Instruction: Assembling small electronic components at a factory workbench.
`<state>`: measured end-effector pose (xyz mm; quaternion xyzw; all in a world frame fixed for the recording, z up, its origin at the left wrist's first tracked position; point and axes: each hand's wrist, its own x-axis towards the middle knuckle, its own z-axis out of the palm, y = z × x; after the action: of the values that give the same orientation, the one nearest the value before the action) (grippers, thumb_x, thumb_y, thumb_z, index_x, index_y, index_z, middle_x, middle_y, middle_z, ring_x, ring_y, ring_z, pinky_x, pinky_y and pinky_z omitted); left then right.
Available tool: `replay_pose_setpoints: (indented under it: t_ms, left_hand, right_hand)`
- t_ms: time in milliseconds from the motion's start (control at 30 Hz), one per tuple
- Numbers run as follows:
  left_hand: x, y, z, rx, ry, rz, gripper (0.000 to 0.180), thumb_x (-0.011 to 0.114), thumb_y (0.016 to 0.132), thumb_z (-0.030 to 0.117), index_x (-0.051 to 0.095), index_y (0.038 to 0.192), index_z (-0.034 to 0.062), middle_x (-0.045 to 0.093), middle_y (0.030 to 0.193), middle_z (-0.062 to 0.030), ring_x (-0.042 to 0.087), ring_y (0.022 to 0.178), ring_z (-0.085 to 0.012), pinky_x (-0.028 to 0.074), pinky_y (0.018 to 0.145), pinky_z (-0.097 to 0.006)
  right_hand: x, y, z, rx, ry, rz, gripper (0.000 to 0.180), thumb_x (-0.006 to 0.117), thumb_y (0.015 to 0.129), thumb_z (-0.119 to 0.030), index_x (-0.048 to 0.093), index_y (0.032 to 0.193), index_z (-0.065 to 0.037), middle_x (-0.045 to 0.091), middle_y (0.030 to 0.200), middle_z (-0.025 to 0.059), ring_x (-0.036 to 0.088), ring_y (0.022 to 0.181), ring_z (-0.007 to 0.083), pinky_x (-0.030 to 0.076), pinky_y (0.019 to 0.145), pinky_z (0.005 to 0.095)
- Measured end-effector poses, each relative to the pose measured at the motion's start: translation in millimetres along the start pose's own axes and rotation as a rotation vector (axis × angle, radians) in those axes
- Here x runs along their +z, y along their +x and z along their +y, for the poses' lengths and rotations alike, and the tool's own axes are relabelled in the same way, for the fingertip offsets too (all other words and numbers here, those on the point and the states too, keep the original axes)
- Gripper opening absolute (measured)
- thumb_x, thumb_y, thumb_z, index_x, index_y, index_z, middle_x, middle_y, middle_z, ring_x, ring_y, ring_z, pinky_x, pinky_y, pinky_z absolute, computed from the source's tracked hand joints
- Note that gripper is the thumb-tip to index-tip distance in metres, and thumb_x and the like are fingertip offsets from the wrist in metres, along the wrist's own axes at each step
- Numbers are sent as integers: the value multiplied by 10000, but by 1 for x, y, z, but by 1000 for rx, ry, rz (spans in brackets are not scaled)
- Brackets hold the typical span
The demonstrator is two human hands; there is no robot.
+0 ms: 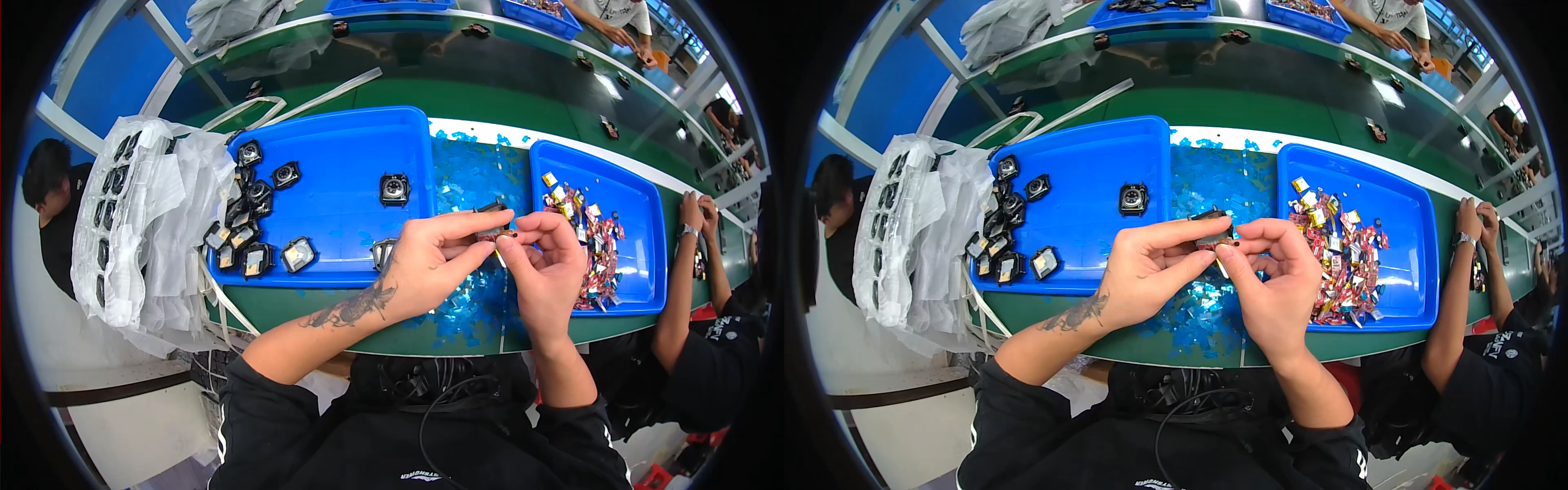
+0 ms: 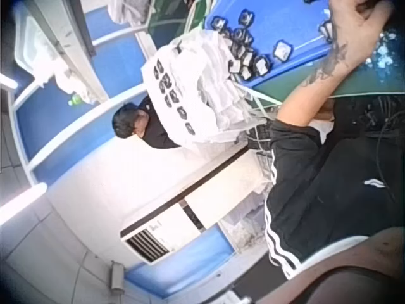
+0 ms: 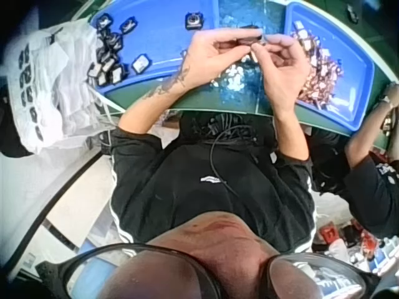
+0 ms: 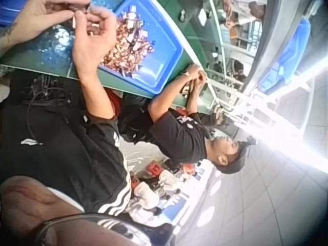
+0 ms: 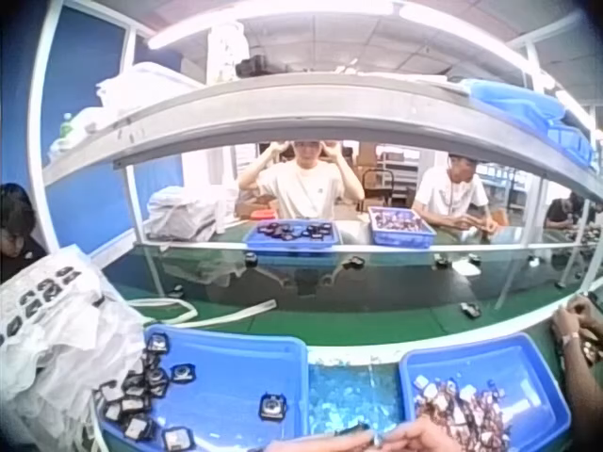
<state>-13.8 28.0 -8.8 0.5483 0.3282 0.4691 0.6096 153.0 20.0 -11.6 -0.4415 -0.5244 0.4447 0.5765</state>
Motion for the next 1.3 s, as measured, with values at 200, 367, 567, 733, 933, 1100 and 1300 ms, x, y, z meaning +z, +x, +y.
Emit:
replay_pose_setpoints:
  t_ms: [200,367,567,733,933,1100,1300]
  left_hand:
    - [4,-1,0,55,-58,9,425,534,922,-82,526,1341,-15,600,1268,-164,596,1136,-174,509,952,-295]
    - [6,-3,7,-17,-171,2,568,485,932,-83,335,1465,41,604,1231,-160,602,1113,-174,507,931,-288]
    - [6,-2,1,-58,-179,-8,513,476,924,-92,382,1410,45,612,1195,-145,603,1088,-139,500,899,-251]
    - [7,-2,-1,-15,-185,3,477,503,905,-93,427,1358,38,630,1151,-138,613,1068,-126,507,876,-244]
    - [6,-1,1,-38,-159,57,423,526,888,-98,470,1289,25,652,1099,-133,638,1018,-129,512,862,-238]
    - [3,-3,0,-16,-183,34,402,523,898,-90,470,1282,18,645,1109,-134,636,1025,-133,515,859,-235]
    - [-18,9,13,72,328,129,390,579,901,-14,494,1280,23,653,1103,-156,668,1005,-215,533,865,-318]
  right_hand:
    - [1,0,-2,-83,-240,16,295,732,808,29,589,1065,7,591,980,45,583,840,73,498,642,183]
    - [0,0,-3,56,62,-86,331,704,820,42,602,1134,18,577,1033,50,546,900,78,527,705,214]
    - [-10,1,-5,84,-7,-152,303,700,831,31,629,1125,40,619,963,47,564,866,79,518,718,213]
    - [-9,2,0,41,-84,-136,291,704,831,27,633,1112,49,617,941,43,565,836,73,512,700,208]
    - [-10,4,1,74,-20,-162,269,695,835,35,632,1095,57,609,928,35,558,803,61,501,677,201]
    - [-7,7,-2,109,-8,-195,262,688,837,36,620,1089,61,610,926,36,557,789,56,491,674,195]
    - [-11,45,-8,143,-111,-321,223,652,838,46,609,1057,39,683,969,104,666,868,141,530,779,263]
